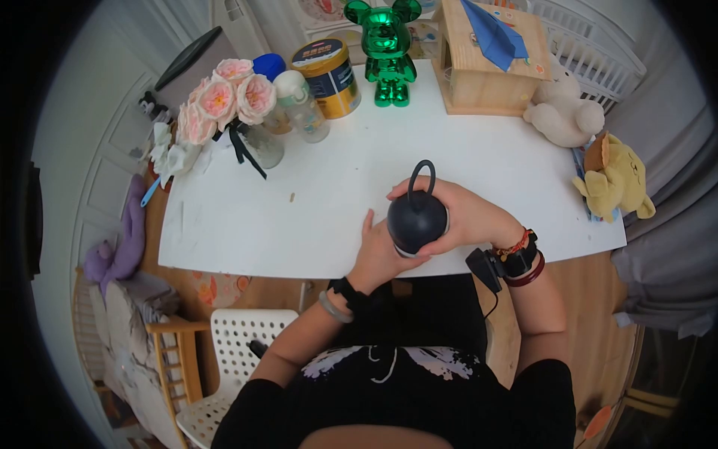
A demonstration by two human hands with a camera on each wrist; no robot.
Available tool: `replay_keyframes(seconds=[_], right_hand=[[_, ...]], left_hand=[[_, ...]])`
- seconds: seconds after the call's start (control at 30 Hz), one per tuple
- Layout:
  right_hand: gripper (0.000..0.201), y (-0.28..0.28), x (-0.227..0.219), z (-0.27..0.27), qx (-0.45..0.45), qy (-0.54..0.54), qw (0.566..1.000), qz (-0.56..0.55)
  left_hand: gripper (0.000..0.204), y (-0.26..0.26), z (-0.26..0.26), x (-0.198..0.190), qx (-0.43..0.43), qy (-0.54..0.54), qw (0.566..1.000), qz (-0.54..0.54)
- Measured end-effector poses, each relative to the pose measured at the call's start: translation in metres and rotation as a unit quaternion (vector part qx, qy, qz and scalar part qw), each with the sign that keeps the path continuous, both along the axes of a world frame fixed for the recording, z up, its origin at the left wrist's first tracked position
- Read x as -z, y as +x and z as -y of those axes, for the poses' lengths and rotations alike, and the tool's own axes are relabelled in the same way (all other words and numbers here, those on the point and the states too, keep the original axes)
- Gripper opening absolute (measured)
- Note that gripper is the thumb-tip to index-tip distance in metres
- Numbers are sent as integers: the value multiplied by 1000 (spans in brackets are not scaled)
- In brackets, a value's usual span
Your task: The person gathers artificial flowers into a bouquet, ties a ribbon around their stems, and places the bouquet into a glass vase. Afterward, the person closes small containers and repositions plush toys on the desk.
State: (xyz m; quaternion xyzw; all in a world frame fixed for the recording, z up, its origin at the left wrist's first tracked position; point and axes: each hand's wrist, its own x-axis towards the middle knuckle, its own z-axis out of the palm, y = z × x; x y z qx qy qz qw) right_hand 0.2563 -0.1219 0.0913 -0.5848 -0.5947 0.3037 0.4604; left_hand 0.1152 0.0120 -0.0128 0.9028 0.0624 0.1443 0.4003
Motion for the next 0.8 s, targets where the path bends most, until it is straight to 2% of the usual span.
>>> replay_keyframes(seconds=[0.03,0.1,0.23,0.3,0.43,0.5,0.63,0.73,0.8], right_hand=[[79,-3,0,1,0,0,1000,0],[76,-10,1,3,49,-12,998,-36],[70,-24,12,3,103,46,993,-25],[70,-31,14,3,161,59,985,1],[74,-34,16,5,170,35,983,60],[75,-36,17,6,187,34,982,21],[75,-38,25,7,203,61,977,19],[80,-39,26,9,207,60,976,-14],[92,-34,29,12,167,82,979,-77]], left_hand=[[57,0,0,1,0,0,1000,0],[74,0,-1,3,12,14,1000,-6],[74,-1,-1,2,14,14,1000,-6],[74,-1,-1,2,17,16,1000,-11],[76,0,-2,11,12,34,999,10],[76,-1,-1,10,6,25,1000,4],[77,0,-2,12,6,28,999,14],[78,-1,-2,7,16,25,1000,-4],[79,0,-1,6,14,25,1000,4]])
